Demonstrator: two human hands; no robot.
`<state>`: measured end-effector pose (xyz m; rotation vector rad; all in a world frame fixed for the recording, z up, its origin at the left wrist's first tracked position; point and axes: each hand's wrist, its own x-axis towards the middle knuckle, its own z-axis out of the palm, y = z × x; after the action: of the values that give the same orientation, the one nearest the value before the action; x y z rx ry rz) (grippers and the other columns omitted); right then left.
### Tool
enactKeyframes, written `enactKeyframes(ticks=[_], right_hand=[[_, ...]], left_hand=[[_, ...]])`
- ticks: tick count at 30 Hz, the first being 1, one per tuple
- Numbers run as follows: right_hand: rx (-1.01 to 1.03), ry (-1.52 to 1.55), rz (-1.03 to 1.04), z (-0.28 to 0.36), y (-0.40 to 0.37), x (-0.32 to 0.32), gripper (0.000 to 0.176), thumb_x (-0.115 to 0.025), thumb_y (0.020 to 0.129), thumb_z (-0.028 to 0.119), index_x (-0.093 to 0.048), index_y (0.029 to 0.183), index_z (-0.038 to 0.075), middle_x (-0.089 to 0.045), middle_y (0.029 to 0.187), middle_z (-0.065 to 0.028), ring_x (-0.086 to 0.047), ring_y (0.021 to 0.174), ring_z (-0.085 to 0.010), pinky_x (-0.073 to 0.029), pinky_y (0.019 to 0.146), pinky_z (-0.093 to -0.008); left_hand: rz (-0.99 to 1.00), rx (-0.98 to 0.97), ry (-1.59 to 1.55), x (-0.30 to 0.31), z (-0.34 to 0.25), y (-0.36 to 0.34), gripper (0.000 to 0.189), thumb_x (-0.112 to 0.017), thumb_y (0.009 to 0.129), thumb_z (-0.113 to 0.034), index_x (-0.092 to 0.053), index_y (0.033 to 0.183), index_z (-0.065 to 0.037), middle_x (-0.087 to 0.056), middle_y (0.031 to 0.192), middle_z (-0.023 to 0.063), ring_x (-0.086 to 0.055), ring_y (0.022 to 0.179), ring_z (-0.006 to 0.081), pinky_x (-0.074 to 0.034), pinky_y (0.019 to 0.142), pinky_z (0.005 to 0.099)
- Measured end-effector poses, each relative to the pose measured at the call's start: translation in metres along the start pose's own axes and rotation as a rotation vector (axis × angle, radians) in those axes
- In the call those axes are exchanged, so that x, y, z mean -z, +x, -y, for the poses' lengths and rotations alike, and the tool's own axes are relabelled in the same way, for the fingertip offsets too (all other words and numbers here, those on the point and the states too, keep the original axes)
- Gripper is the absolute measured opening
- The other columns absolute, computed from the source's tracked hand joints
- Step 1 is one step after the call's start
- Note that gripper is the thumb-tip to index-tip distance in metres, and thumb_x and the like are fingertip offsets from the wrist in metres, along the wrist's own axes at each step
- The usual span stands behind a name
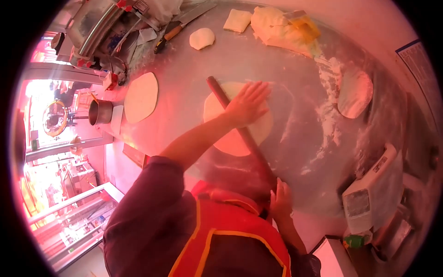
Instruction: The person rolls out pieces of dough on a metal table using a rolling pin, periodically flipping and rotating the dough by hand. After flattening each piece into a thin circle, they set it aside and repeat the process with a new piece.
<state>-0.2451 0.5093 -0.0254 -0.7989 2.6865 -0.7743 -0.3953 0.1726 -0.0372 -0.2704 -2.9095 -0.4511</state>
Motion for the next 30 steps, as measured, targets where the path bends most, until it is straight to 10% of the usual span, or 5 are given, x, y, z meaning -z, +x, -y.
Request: enactKeyframes(ticks=[15, 30], right_hand=[[0.076, 0.074, -0.032, 0.100, 0.024, -0.076, 0.051, -0.068, 0.085, 0.016, -0.053, 0.133, 0.005, -0.058, 0.119, -0.0176, -0.056, 0.106, -0.0384, -0.047, 0.090, -0.0466], [-0.175, -0.053, -0.251, -0.003, 0.052, -0.001, 0.046, -0.065, 0.091, 0.018, -0.051, 0.131, 0.001, -0.057, 0.121, -0.0213, -0.055, 0.110, -0.0408, -0.045, 0.094, -0.0461]], left_hand=[[0.188, 0.231, -0.061, 0.071, 0.051, -0.237, 0.070, -0.064, 0.090, -0.032, -0.037, 0.147, -0.003, -0.034, 0.154, 0.0145, -0.025, 0.147, 0.0324, -0.019, 0.120, 0.0480], [-0.096, -0.059, -0.103, -0.052, -0.047, 0.068, 0.059, -0.046, 0.098, -0.045, -0.039, 0.148, -0.014, -0.031, 0.158, 0.0096, -0.022, 0.148, 0.0265, -0.011, 0.121, 0.0500]])
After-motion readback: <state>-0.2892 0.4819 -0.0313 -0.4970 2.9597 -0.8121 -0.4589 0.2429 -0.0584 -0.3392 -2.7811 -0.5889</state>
